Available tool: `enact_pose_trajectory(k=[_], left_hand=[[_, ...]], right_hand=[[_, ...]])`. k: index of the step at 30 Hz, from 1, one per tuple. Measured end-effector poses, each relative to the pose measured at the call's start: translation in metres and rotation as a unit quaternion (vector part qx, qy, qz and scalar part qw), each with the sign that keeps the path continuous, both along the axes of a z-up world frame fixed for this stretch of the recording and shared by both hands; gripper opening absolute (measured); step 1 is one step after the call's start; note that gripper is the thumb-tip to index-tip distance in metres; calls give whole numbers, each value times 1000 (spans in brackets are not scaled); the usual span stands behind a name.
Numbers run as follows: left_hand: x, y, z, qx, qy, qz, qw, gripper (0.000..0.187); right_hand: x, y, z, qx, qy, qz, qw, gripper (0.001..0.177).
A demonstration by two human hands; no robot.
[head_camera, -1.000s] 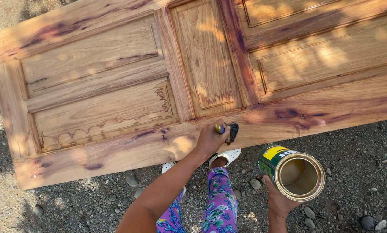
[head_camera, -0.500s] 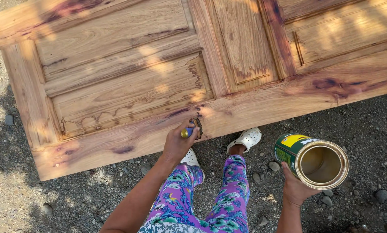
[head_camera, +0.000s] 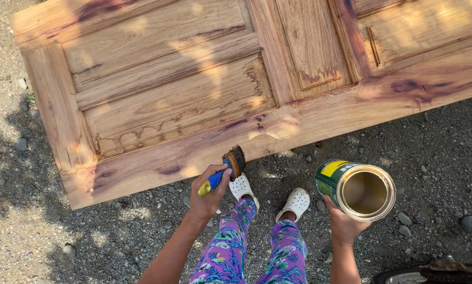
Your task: The person applies wood stain to a paneled wooden door lying on supports outdoors, using a wide brush held in the right hand while the left hand holds the open stain can. They brush stain across the recessed panels, rails and stiles, periodically dipping the brush back into the can and working along the door surface.
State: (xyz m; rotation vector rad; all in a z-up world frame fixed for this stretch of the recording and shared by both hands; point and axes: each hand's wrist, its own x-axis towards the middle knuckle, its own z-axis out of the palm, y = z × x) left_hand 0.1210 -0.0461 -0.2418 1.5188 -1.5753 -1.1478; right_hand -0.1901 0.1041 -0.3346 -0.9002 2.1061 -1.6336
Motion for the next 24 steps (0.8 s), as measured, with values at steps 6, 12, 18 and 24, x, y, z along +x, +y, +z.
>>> enact_pose_trajectory(k=[6, 12, 18, 24], left_hand=[[-11, 34, -3, -26, 35, 51, 998, 19], [-17, 73, -28, -25, 130, 200, 971, 17], [-20, 104, -55, -49, 137, 272, 951, 14], [-21, 117, -72, -51, 199, 321, 925, 17]], right_hand=[[-16, -9, 20, -74, -111, 34, 990, 99], [-74, -33, -31, -57, -63, 123, 989, 103], [-114, -113, -70, -62, -51, 118, 990, 102], [-138, -181, -107, -108, 58, 103, 987, 110]])
